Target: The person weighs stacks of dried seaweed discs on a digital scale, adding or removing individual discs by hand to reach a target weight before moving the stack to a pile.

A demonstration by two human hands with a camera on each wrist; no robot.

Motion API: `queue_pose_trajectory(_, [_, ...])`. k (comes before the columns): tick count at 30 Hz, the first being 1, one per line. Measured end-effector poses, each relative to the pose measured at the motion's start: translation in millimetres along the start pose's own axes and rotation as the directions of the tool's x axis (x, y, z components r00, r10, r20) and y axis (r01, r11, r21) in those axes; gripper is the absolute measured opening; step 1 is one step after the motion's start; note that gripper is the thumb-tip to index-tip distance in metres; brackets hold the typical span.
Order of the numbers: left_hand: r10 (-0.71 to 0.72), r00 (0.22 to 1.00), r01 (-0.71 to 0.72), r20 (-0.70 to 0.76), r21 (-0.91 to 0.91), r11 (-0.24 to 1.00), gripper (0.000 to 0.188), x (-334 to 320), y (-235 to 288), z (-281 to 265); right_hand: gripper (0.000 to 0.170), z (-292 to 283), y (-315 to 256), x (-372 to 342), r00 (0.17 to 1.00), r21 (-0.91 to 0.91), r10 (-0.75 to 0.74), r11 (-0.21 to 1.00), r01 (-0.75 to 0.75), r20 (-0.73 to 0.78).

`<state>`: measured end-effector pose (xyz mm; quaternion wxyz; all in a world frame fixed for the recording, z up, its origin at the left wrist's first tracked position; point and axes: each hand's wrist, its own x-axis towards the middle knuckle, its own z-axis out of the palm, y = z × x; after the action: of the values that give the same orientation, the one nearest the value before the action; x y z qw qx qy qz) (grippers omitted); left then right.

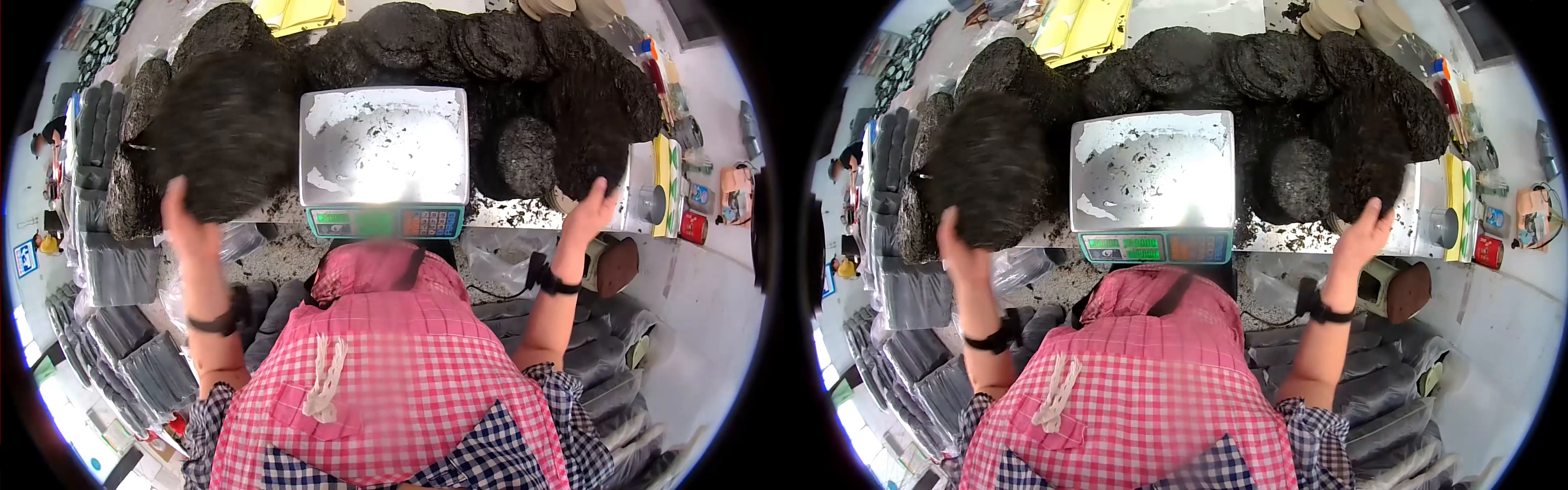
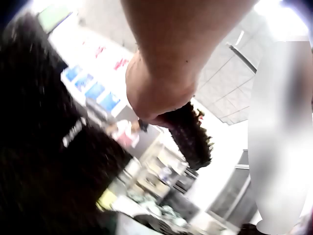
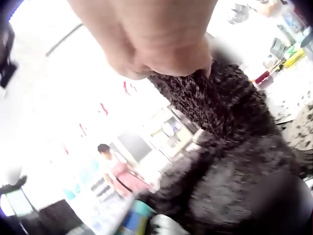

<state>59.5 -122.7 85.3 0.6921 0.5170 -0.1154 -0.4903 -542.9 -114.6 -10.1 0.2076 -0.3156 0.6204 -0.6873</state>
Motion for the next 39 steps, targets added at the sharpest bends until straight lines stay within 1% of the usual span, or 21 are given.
queue_pose_trajectory(2, [-0.279,0.94,0.274,0.197,0.055,0.96,0.032,-27,-68,46,0.041,28,-47,-27,0.908,0.408,0.417,0.822,-0.397,0.042])
queue_pose_trajectory(4, [-0.519,0.782,0.515,0.345,0.113,0.85,0.036,-57,-111,91,0.038,47,-23,-54,0.791,0.414,0.523,0.674,-0.611,0.317])
queue_pose_trajectory(8, [-0.426,0.784,0.401,0.451,0.156,0.903,0.044,-72,-179,103,0.039,97,-64,-110,0.444,0.392,0.568,0.22,-0.893,0.693])
queue_pose_trajectory(10, [-0.41,0.816,0.37,0.408,0.175,0.912,0.037,-71,-180,101,0.04,111,-62,-127,0.529,0.291,0.489,0.481,-0.827,0.694])
queue_pose_trajectory(13, [-0.237,0.914,-0.002,0.329,0.588,0.809,0.035,-48,-158,77,0.042,116,-65,-141,0.705,0.047,0.253,0.925,-0.376,0.662])
queue_pose_trajectory(14, [0.122,0.821,-0.472,0.558,0.543,0.694,0.036,-7,-155,44,0.042,118,-66,-143,0.736,-0.055,0.135,0.99,-0.132,0.664])
queue_pose_trajectory(15, [0.26,0.81,-0.552,0.525,0.535,0.64,0.041,0,-127,35,0.049,123,-66,-144,0.673,-0.106,-0.041,0.979,0.176,0.738])
queue_pose_trajectory(16, [0.434,0.653,-0.702,0.62,0.711,0.041,0.048,21,-107,6,0.056,133,-64,-144,0.557,-0.118,-0.189,0.876,0.468,0.809])
queue_pose_trajectory(17, [0.469,0.549,-0.653,0.692,0.705,-0.275,0.06,48,-107,-26,0.064,142,-61,-144,0.403,-0.1,-0.291,0.692,0.715,0.868])
queue_pose_trajectory(19, [0.3,0.688,-0.47,0.661,0.72,-0.51,0.071,91,-122,-93,0.071,154,-39,-150,0.155,-0.064,-0.251,0.34,0.938,0.956])
queue_pose_trajectory(20, [0.24,0.714,-0.454,0.658,0.696,-0.556,0.071,102,-128,-115,0.081,157,-38,-154,0.131,-0.094,-0.066,0.397,0.913,0.989])
queue_pose_trajectory(23, [0.185,0.744,-0.474,0.642,0.702,-0.532,0.074,99,-116,-113,0.097,126,-77,-139,0.213,-0.131,-0.082,0.564,0.815,0.974])
queue_pose_trajectory(25, [0.19,0.721,-0.527,0.667,0.705,-0.474,0.072,96,-115,-119,0.063,94,-77,-104,0.395,-0.133,-0.265,0.66,0.74,0.879])
queue_pose_trajectory(26, [0.197,0.701,-0.557,0.685,0.699,-0.448,0.072,98,-112,-119,0.054,65,-50,-88,0.586,-0.312,-0.172,0.71,0.631,0.792])
queue_pose_trajectory(28, [0.329,0.663,-0.598,0.672,0.74,-0.308,0.064,86,-100,-108,0.055,-17,36,-34,0.776,-0.717,0.253,0.613,0.333,0.577])
queue_pose_trajectory(29, [0.378,0.651,-0.642,0.659,0.743,-0.189,0.061,70,-86,-98,0.058,-30,18,-29,0.811,-0.795,0.445,0.605,0.041,0.38])
queue_pose_trajectory(30, [0.441,0.642,-0.67,0.627,0.738,-0.074,0.059,53,-76,-92,0.061,-54,34,-21,0.817,-0.54,0.471,0.805,-0.244,0.332])
queue_pose_trajectory(34, [0.41,0.769,-0.63,0.49,0.687,0.361,0.041,16,-95,-60,0.059,6,-13,-40,0.779,-0.473,0.366,0.875,-0.102,0.509])
queue_pose_trajectory(36, [0.347,0.719,-0.695,0.603,0.631,0.344,0.039,15,-123,-19,0.055,65,6,-47,0.825,-0.625,0.392,0.778,-0.061,0.407])
queue_pose_trajectory(38, [0.313,0.682,-0.729,0.661,0.578,0.367,0.04,23,-161,21,0.05,119,7,-48,0.708,-0.693,0.31,0.634,0.344,0.635])
queue_pose_trajectory(39, [0.309,0.654,-0.753,0.691,0.554,0.354,0.044,23,-178,42,0.046,131,41,-55,0.716,-0.6,0.078,0.614,0.513,0.693])
